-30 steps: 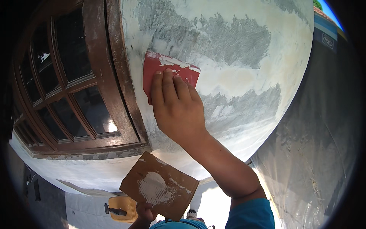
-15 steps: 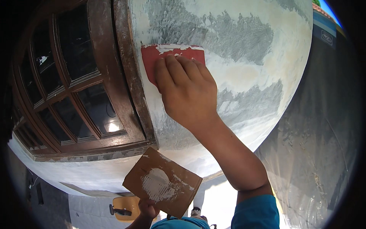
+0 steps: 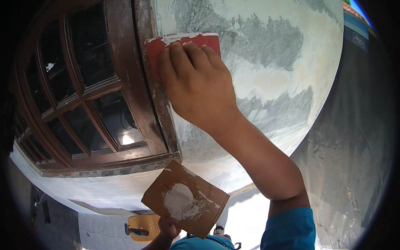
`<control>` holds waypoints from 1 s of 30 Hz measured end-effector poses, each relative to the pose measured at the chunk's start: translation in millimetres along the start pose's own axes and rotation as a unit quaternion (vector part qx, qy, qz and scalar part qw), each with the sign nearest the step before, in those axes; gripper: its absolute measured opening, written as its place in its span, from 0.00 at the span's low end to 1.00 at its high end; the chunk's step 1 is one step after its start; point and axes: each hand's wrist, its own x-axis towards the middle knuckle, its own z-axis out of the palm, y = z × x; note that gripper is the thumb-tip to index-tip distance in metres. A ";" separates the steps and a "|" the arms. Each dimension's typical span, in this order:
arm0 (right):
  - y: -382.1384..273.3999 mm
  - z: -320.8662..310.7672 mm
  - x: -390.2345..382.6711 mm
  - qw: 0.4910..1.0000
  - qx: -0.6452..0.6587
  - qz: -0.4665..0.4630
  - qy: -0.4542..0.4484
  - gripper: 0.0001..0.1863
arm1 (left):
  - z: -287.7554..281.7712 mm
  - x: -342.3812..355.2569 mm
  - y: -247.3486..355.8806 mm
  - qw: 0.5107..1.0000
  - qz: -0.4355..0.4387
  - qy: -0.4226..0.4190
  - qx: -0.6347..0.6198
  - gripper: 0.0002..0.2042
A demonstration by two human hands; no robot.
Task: Applying putty or wall filler to a wall using a scraper tool.
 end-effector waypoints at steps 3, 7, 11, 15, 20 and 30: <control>-37.3 -9.0 -57.7 0.997 0.001 -0.035 -0.062 0.18 | 1.1 -1.5 1.4 0.994 -0.091 -0.022 -0.050 0.16; -32.2 -43.5 -76.9 0.989 0.091 0.006 -0.120 0.16 | -2.7 3.4 -1.5 0.999 -0.007 0.015 -0.040 0.17; 18.8 -67.3 -20.0 0.966 0.081 0.200 -0.146 0.18 | -1.7 6.5 -1.4 1.000 0.027 0.010 -0.003 0.18; 39.8 -41.2 -7.5 0.970 0.060 0.229 -0.054 0.18 | 2.6 2.1 -0.2 0.999 0.025 0.006 -0.022 0.18; -32.4 -20.8 -98.1 0.993 0.032 0.096 -0.064 0.19 | 15.1 2.0 -4.5 0.995 0.007 0.058 -0.080 0.18; 48.2 -66.8 -43.6 0.930 0.136 0.326 -0.106 0.17 | 8.2 17.7 1.3 0.997 0.064 0.039 0.015 0.17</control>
